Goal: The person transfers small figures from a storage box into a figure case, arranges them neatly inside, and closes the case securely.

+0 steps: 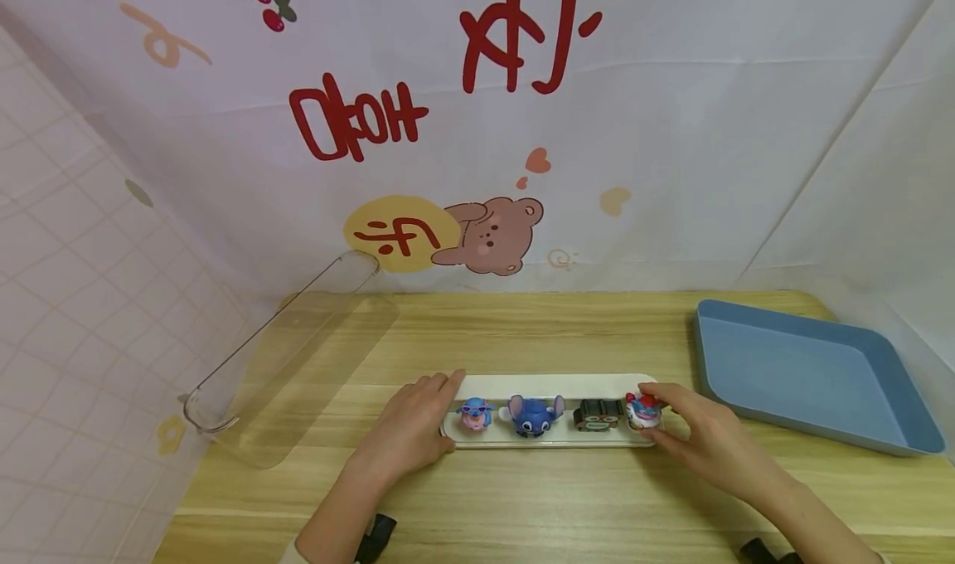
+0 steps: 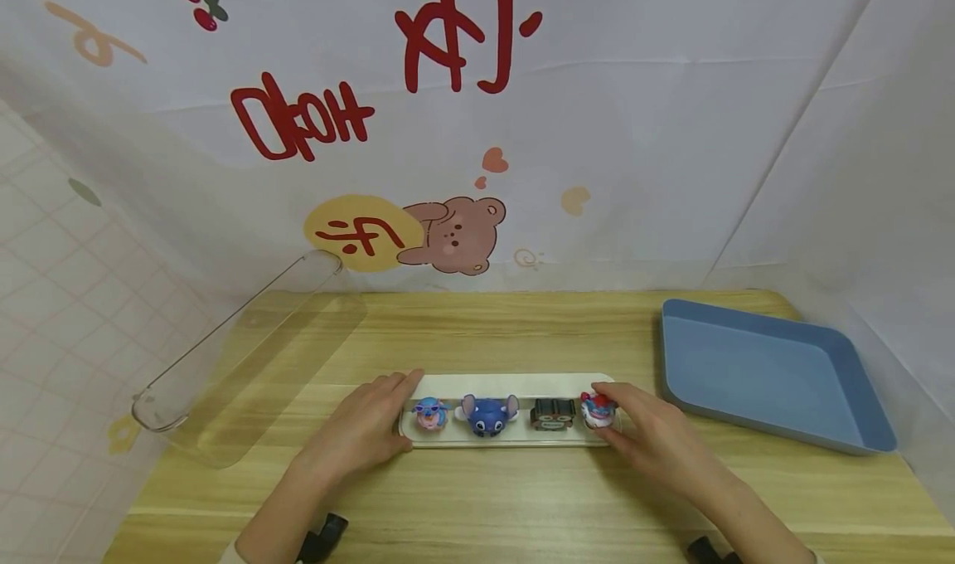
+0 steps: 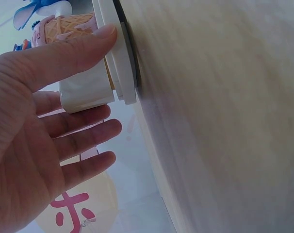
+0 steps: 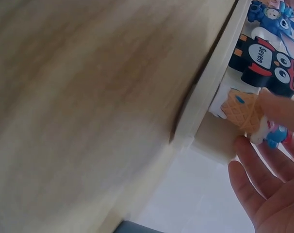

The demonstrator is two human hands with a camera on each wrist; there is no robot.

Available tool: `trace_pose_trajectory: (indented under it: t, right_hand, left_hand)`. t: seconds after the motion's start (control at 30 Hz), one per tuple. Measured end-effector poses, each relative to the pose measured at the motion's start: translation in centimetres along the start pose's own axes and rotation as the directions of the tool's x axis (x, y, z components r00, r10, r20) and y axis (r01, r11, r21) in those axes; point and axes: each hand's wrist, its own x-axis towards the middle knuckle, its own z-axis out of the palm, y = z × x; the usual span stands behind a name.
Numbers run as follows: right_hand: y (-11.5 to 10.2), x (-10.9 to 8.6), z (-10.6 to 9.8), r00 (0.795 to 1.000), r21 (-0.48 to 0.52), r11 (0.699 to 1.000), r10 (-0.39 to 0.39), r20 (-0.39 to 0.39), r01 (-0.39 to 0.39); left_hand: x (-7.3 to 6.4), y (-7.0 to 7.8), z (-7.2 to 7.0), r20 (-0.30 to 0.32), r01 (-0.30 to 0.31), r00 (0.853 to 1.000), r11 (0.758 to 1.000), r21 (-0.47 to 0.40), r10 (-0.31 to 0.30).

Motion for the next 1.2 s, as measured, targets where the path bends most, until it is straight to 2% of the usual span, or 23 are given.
trace_pose_trajectory:
  t: [0.37,0.6,0.77,0.93,1.2]
  right_hand:
    - [0.0,-0.1,-3.0,0.992,-0.067,0.99,0.129,0.013,-0.127]
    - [0.6,-0.3,-3.2,0.982,-0.058,0.98,0.191,-0.005,-0.191]
    - [1.0,-0.5,-3.2,0.973,-0.04,0.972,0.231,0.012,-0.231]
    - [1.5,-0.5,-3.3,0.952,-0.005,0.955,0.297,0.075,-0.297]
    - [2.2,-0.6,-2.8,0.899,0.067,0.912,0.384,0.212,-0.405]
  left_hand:
    - [0.0,0.0,0.0,0.003,-0.003,1.0,1.0,0.009,0.003]
    - [0.0,-0.1,0.0,0.004,0.003,1.0,1.0,0.008,-0.003]
    - [0.0,0.0,0.0,0.007,0.007,1.0,1.0,0.008,-0.007]
    - [0.0,0.0,0.0,0.004,0.004,1.0,1.0,0.009,-0.004]
    - [0.0,0.1,-0.1,0.009,0.004,1.0,1.0,-0.008,-0.004]
